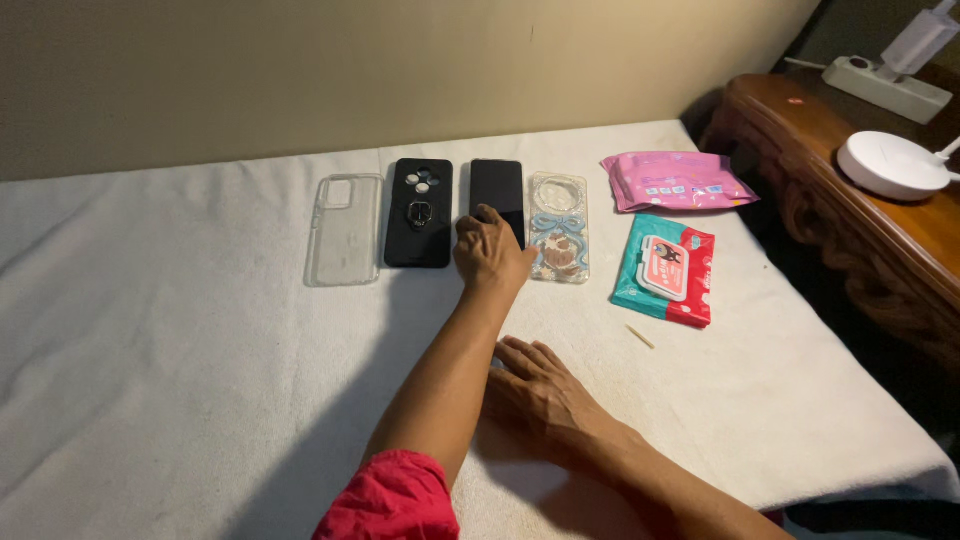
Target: The person wipes a black phone case, a clear phone case, and a smartphone with a white wipe. They handle each item individually, wiping the surfaces and camera cutouts, then place them back on the table.
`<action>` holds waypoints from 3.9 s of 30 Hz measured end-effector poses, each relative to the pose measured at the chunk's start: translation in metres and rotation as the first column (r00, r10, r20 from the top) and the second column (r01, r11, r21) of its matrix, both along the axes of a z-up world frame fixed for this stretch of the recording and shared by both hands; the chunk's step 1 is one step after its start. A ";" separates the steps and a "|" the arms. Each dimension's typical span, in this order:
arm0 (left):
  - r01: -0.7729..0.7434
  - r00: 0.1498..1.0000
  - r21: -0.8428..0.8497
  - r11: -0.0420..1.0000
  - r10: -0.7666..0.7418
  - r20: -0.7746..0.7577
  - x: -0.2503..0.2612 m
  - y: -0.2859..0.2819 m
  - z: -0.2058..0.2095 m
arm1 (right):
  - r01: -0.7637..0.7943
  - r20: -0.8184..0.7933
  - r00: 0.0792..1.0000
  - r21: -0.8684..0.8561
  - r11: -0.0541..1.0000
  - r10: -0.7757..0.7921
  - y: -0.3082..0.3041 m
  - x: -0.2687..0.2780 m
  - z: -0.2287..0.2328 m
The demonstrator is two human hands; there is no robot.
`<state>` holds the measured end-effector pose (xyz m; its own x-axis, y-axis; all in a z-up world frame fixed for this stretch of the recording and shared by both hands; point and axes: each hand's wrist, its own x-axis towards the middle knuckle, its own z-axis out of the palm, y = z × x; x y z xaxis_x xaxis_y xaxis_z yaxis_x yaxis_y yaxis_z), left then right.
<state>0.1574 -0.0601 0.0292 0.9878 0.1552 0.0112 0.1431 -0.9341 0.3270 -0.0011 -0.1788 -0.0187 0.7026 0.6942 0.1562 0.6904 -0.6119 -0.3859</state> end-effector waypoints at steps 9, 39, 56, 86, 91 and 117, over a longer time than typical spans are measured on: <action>-0.055 0.998 -0.022 0.998 0.055 0.006 0.013 -0.002 -0.006 | 0.034 0.103 0.994 -0.010 0.999 -0.033 -0.018 0.034 -0.031; 0.344 0.886 -0.151 0.927 -0.374 -0.274 -0.178 0.108 0.036 | 0.415 -0.156 0.904 0.103 0.904 -0.398 -0.068 -0.016 0.007; 0.399 0.916 -0.424 0.813 -0.342 0.207 -0.161 0.095 -0.014 | 0.455 0.090 0.887 -0.001 0.890 -0.453 -0.059 -0.066 0.013; 0.611 0.723 -0.144 0.779 -0.474 0.503 -0.145 0.026 -0.030 | 0.443 0.069 0.893 0.050 0.895 -0.445 -0.061 -0.069 0.014; 0.724 0.640 -0.189 0.663 -0.545 0.541 -0.141 0.020 -0.040 | 0.434 0.081 0.895 0.057 0.899 -0.438 -0.063 -0.065 0.010; 0.664 0.563 0.044 0.747 -0.537 0.628 -0.133 0.021 -0.049 | 0.471 0.030 0.882 0.007 0.882 -0.471 -0.065 -0.066 0.004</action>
